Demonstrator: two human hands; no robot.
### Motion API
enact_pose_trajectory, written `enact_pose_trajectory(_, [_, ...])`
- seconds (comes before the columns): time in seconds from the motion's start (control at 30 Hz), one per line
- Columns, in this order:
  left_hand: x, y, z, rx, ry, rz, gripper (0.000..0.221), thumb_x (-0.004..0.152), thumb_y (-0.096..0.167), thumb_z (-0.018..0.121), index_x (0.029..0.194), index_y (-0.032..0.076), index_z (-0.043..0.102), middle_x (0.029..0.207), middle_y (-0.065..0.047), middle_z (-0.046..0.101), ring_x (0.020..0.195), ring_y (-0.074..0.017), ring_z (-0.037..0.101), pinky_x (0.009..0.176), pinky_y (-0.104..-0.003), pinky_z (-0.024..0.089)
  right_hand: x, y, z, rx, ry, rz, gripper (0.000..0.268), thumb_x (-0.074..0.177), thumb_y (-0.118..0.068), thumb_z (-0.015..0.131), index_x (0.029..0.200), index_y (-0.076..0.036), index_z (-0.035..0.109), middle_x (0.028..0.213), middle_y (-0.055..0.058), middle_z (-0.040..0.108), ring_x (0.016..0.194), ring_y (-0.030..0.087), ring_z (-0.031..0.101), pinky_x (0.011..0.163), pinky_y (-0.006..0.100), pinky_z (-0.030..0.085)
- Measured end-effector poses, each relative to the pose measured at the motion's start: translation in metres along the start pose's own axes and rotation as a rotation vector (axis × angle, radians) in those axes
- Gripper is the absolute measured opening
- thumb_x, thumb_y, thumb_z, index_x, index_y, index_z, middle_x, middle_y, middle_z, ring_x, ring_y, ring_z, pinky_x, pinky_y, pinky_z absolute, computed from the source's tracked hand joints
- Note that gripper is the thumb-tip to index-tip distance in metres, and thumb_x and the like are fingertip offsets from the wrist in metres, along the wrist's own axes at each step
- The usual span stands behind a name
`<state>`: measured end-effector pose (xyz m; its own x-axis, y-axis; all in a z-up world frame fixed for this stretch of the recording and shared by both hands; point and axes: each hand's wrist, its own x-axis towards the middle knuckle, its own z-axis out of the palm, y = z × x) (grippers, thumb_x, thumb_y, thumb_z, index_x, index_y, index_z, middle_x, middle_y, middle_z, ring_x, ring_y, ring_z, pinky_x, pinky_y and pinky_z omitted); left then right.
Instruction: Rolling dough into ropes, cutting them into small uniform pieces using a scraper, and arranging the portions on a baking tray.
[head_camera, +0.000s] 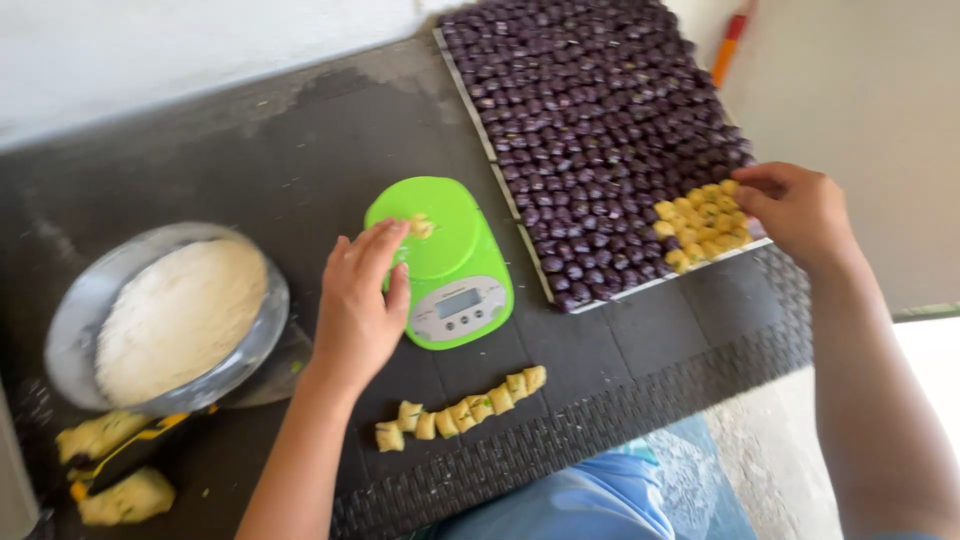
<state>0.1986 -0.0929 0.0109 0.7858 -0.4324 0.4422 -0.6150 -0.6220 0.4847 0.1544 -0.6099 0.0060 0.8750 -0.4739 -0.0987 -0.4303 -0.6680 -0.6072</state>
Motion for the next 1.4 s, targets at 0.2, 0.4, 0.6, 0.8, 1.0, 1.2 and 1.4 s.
enact_pose_trajectory(0.2, [-0.101, 0.040, -0.063, -0.119, -0.262, -0.229, 0.036, 0.099, 0.021, 0.066, 0.131, 0.006, 0.070, 0.131, -0.014, 0.074, 0.117, -0.0311, 0.071, 0.103, -0.047, 0.051, 0.014, 0.025, 0.009, -0.347, 0.031, -0.169, 0.031, 0.107, -0.032, 0.064, 0.127, -0.015, 0.081, 0.114, 0.007, 0.080, 0.110, 0.028, 0.071, 0.104, 0.042, 0.045])
enact_pose_trajectory(0.4, [-0.189, 0.041, -0.024, 0.099, -0.169, -0.198, 0.028, 0.097, 0.026, 0.070, 0.122, 0.015, 0.074, 0.126, -0.002, 0.075, 0.127, -0.0257, 0.064, 0.111, -0.051, 0.044, -0.065, -0.060, 0.040, -0.201, 0.222, -0.863, 0.027, 0.111, 0.016, 0.075, 0.136, 0.007, 0.079, 0.124, 0.021, 0.077, 0.102, 0.030, 0.069, 0.089, 0.042, 0.061])
enact_pose_trajectory(0.6, [-0.190, 0.069, -0.030, -0.046, 0.109, -0.308, 0.040, 0.084, 0.033, 0.088, 0.118, 0.017, 0.074, 0.109, 0.002, 0.080, 0.097, -0.0187, 0.074, 0.093, -0.034, 0.055, -0.218, -0.180, 0.113, 0.358, -0.500, -1.149, 0.029, 0.092, -0.020, 0.082, 0.116, -0.006, 0.073, 0.105, 0.009, 0.081, 0.088, 0.022, 0.080, 0.083, 0.033, 0.065])
enact_pose_trajectory(0.8, [-0.185, 0.096, -0.007, -0.196, 0.168, -0.178, 0.048, 0.090, 0.028, 0.087, 0.131, 0.010, 0.067, 0.126, -0.008, 0.073, 0.111, -0.0209, 0.076, 0.101, -0.035, 0.062, -0.258, -0.181, 0.161, 0.448, -0.671, -0.814, 0.021, 0.097, -0.023, 0.076, 0.113, -0.011, 0.077, 0.094, 0.000, 0.082, 0.076, 0.013, 0.077, 0.071, 0.028, 0.060])
enact_pose_trajectory(1.0, [-0.161, 0.098, -0.005, -0.165, 0.152, -0.003, 0.017, 0.102, 0.018, 0.070, 0.113, 0.005, 0.072, 0.102, -0.006, 0.078, 0.087, -0.0209, 0.074, 0.074, -0.038, 0.055, -0.243, -0.172, 0.149, 0.385, -0.931, -0.489, 0.057, 0.088, -0.046, 0.079, 0.133, -0.013, 0.071, 0.113, -0.002, 0.084, 0.089, 0.004, 0.075, 0.084, 0.024, 0.062])
enact_pose_trajectory(1.2, [-0.155, 0.098, 0.002, -0.249, 0.112, -0.017, 0.046, 0.089, 0.033, 0.089, 0.121, 0.008, 0.069, 0.113, -0.007, 0.079, 0.095, -0.0218, 0.076, 0.085, -0.039, 0.056, -0.234, -0.156, 0.148, 0.565, -0.933, -0.392, 0.033, 0.092, -0.023, 0.079, 0.119, -0.005, 0.077, 0.103, 0.004, 0.086, 0.088, 0.005, 0.076, 0.075, 0.022, 0.065])
enact_pose_trajectory(1.4, [-0.145, 0.107, -0.008, -0.256, 0.282, -0.035, 0.016, 0.094, 0.017, 0.081, 0.102, 0.004, 0.076, 0.098, -0.008, 0.078, 0.083, -0.0207, 0.075, 0.072, -0.036, 0.057, -0.221, -0.167, 0.148, 0.568, -1.064, -0.449, 0.039, 0.085, -0.023, 0.087, 0.118, -0.004, 0.079, 0.100, 0.004, 0.085, 0.088, 0.006, 0.074, 0.075, 0.023, 0.063])
